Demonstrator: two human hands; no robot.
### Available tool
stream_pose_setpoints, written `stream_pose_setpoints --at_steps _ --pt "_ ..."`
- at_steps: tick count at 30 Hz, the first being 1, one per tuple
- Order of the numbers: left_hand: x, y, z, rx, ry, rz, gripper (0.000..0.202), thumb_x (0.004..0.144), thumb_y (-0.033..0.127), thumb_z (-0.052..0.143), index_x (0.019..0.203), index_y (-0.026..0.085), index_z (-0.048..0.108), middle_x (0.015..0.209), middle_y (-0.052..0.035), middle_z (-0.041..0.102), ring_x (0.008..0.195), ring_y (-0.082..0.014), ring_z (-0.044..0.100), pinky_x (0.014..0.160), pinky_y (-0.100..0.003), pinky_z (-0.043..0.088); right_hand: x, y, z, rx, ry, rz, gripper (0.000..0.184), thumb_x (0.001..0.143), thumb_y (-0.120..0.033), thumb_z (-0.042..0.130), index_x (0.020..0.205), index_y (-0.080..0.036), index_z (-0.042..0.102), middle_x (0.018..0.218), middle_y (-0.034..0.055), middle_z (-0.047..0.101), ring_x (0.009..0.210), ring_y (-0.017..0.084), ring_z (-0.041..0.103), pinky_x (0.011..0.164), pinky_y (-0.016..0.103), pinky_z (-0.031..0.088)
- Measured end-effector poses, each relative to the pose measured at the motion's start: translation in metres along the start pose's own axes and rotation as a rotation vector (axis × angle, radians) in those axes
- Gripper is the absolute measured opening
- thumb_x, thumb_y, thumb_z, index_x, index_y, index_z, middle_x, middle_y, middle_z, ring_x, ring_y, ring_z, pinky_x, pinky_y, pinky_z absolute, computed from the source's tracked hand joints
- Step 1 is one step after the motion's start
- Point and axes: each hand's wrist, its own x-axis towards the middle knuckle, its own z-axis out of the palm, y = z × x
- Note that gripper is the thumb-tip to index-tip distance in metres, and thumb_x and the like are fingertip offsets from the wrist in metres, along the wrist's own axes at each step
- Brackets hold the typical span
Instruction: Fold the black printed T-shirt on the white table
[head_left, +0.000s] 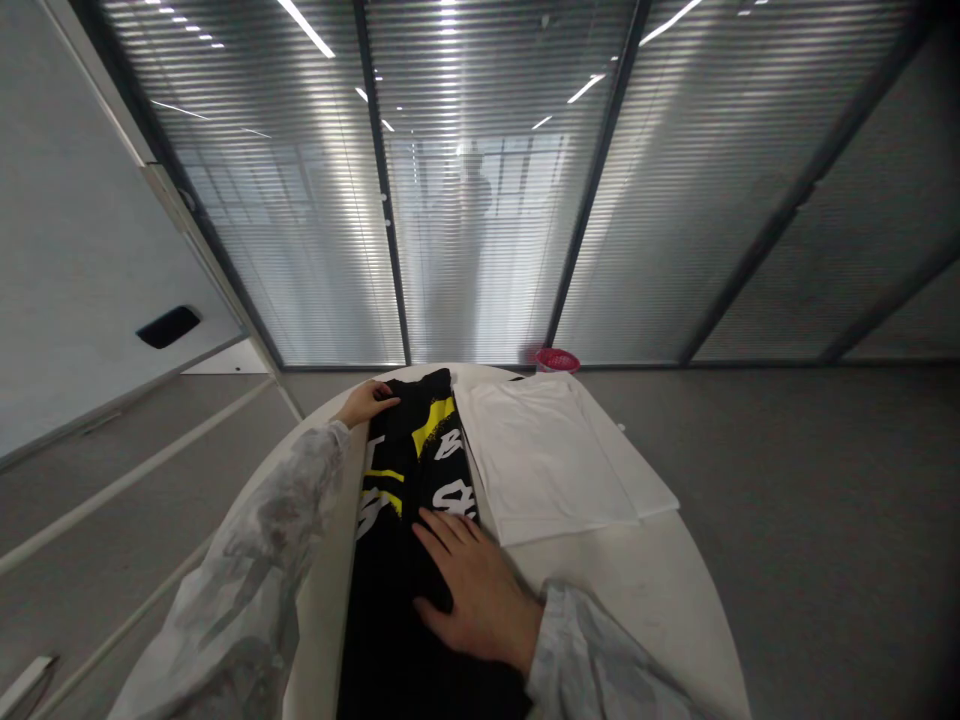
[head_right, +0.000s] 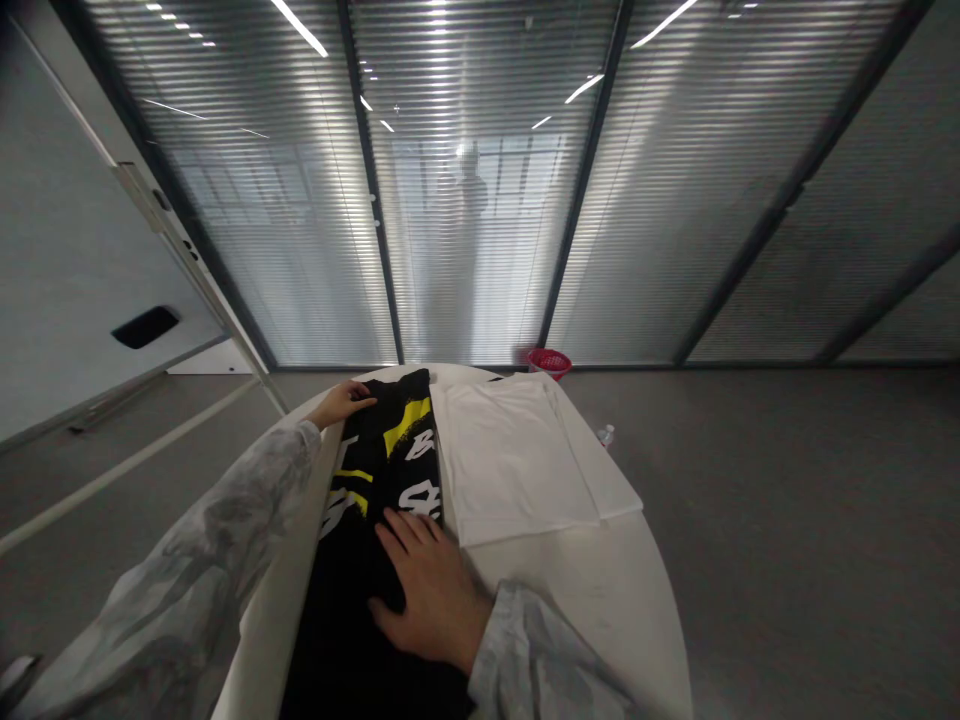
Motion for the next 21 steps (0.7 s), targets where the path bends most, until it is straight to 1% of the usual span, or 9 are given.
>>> stream_pose_setpoints --at_steps 3,6,9,12,14,16,18,19,21 --pt "0.004 0.003 0.003 0.021 -0.016 -0.02 0.039 0.078 0.058 0.081 0.09 0.022 0.079 0.093 -0.0055 0.079 0.087 -0.0243 0.071 0.079 -0.032 0.056 0.0 0.0 0.0 -0.023 0.005 0.002 0.086 0.095 -0.05 0.071 0.171 -0.024 0.04 0.181 0.0073 0.028 0.164 0.032 0.03 0.137 0.051 0.018" --pt "0.012 0.006 0.002 0.046 -0.015 -0.052 0.031 0.083 0.051 0.076 0.088 0.021 0.078 0.086 -0.0049 0.078 0.082 -0.0236 0.072 0.076 -0.031 0.055 0.0 -0.001 0.001 -0.037 0.007 0.0 0.086 0.095 -0.05 0.072 0.171 -0.025 0.04 0.181 0.0066 0.03 0.163 0.031 0.031 0.137 0.05 0.019" --pt "0.014 0.005 -0.006 0.09 0.038 -0.099 0.026 0.09 0.043 0.068 0.095 0.019 0.077 0.09 -0.0077 0.079 0.086 -0.0244 0.074 0.08 -0.033 0.056 0.0 -0.001 0.001 -0.036 0.015 0.0 0.086 0.095 -0.051 0.071 0.171 -0.026 0.04 0.181 0.0061 0.03 0.163 0.03 0.032 0.137 0.049 0.019" --pt "0.008 0.005 -0.015 0.149 0.077 -0.135 0.02 0.09 0.035 0.068 0.098 0.018 0.076 0.096 -0.0098 0.079 0.091 -0.0258 0.074 0.085 -0.035 0.057 0.0 -0.001 0.0 -0.029 0.025 0.004 0.086 0.096 -0.054 0.071 0.171 -0.025 0.041 0.182 0.0064 0.028 0.164 0.031 0.03 0.137 0.049 0.02" --pt "0.001 0.011 -0.017 0.187 0.095 -0.139 0.02 0.09 0.031 0.068 0.103 0.018 0.076 0.101 -0.0114 0.079 0.095 -0.0275 0.075 0.09 -0.038 0.058 -0.001 -0.001 0.0 -0.025 0.033 0.01 0.087 0.096 -0.057 0.071 0.171 -0.024 0.041 0.182 0.0066 0.026 0.166 0.031 0.026 0.138 0.049 0.019" --pt "-0.004 0.022 -0.014 0.217 0.117 -0.103 0.025 0.093 0.03 0.064 0.113 0.018 0.075 0.112 -0.0148 0.078 0.105 -0.0309 0.074 0.098 -0.043 0.057 -0.001 -0.001 0.001 -0.026 0.039 0.016 0.089 0.096 -0.058 0.071 0.171 -0.023 0.04 0.183 0.0065 0.024 0.168 0.031 0.019 0.138 0.049 0.015" --pt "-0.006 0.037 -0.007 0.231 0.103 -0.011 0.029 0.097 0.033 0.062 0.12 0.02 0.074 0.125 -0.0161 0.075 0.119 -0.0332 0.07 0.108 -0.046 0.053 0.0 -0.001 0.001 -0.031 0.031 0.016 0.089 0.096 -0.058 0.071 0.172 -0.023 0.04 0.183 0.0061 0.022 0.169 0.03 0.015 0.139 0.049 0.011" --pt "-0.005 0.045 -0.003 0.231 0.073 0.048 0.029 0.097 0.036 0.063 0.12 0.021 0.075 0.128 -0.015 0.075 0.124 -0.0332 0.068 0.113 -0.046 0.051 0.0 -0.001 0.001 -0.034 0.025 0.016 0.089 0.096 -0.058 0.071 0.172 -0.023 0.04 0.183 0.006 0.022 0.17 0.03 0.014 0.14 0.049 0.009" --pt "-0.003 0.059 0.01 0.225 -0.014 0.16 0.027 0.097 0.039 0.066 0.117 0.025 0.078 0.131 -0.0115 0.075 0.128 -0.0317 0.067 0.118 -0.043 0.048 0.0 -0.001 0.001 -0.041 0.015 0.016 0.088 0.097 -0.058 0.07 0.172 -0.023 0.04 0.183 0.0065 0.021 0.169 0.031 0.015 0.14 0.049 0.009"
